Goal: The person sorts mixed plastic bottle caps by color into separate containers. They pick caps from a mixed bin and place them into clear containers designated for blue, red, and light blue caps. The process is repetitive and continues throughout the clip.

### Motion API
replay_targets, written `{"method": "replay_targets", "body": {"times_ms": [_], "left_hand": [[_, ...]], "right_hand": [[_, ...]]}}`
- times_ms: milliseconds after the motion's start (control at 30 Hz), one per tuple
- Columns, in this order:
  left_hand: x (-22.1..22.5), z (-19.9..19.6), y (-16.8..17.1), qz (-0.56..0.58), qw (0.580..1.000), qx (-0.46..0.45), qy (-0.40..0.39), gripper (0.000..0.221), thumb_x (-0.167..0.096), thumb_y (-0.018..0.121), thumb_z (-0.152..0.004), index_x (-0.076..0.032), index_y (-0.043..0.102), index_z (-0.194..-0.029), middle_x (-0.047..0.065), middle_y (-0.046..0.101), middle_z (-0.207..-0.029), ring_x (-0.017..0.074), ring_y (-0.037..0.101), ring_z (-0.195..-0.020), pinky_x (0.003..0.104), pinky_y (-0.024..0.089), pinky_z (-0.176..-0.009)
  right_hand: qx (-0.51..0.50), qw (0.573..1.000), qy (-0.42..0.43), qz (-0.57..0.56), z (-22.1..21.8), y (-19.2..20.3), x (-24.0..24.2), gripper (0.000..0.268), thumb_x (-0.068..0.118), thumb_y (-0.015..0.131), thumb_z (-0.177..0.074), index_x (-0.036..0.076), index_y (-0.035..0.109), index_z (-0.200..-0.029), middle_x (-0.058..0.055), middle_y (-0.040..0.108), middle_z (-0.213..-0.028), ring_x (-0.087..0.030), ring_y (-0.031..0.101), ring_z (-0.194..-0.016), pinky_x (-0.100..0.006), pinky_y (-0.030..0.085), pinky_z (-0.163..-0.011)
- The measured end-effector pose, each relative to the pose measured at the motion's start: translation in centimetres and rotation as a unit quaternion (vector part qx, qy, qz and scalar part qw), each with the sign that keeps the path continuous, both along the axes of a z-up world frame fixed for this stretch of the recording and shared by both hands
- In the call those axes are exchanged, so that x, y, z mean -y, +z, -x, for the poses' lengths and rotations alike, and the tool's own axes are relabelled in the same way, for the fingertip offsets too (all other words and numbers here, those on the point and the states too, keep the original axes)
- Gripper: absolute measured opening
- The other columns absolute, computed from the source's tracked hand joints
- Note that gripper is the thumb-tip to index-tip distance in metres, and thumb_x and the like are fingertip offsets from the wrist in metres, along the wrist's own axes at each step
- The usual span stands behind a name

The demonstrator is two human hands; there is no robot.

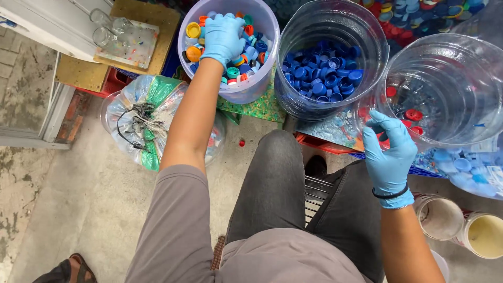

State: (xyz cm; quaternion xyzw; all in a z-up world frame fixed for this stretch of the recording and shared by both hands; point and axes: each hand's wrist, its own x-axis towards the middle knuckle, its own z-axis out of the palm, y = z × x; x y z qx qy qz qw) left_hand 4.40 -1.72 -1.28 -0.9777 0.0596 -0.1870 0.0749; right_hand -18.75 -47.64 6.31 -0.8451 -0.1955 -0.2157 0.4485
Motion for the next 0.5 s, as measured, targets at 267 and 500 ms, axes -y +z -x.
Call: {"method": "replay_targets", "body": {"times_ms": [267,500], "left_hand": [[0.5,-2.8,-2.0,-0.064,0.988,-0.116,0.078,0.038,-0.019,0.076,-0.077,-0.029,0.076,-0.113,0.011,0.071,-0.106,0.0422,0.067,-0.1,0.059,0.045,-0.088],[1.7,-3.2,-1.1,-0.09,0.973,-0.172,0.124,0.03,-0.012,0.076,-0.082,-0.027,0.071,-0.107,0.011,0.075,-0.098,0.0423,0.071,-0.098,0.059,0.038,-0.097]], "right_hand": [[-0.021,1.0,-0.007,-0.005,0.4,-0.7,1.2,0.03,-0.012,0.069,-0.105,-0.007,0.066,-0.134,-0.018,0.068,-0.11,-0.025,0.06,-0.091,-0.038,0.053,-0.091],[-0.031,0.999,-0.022,-0.019,1.0,-0.6,1.7,0.029,-0.01,0.067,-0.105,-0.006,0.066,-0.134,-0.018,0.068,-0.111,-0.023,0.061,-0.092,-0.037,0.053,-0.092]]}}
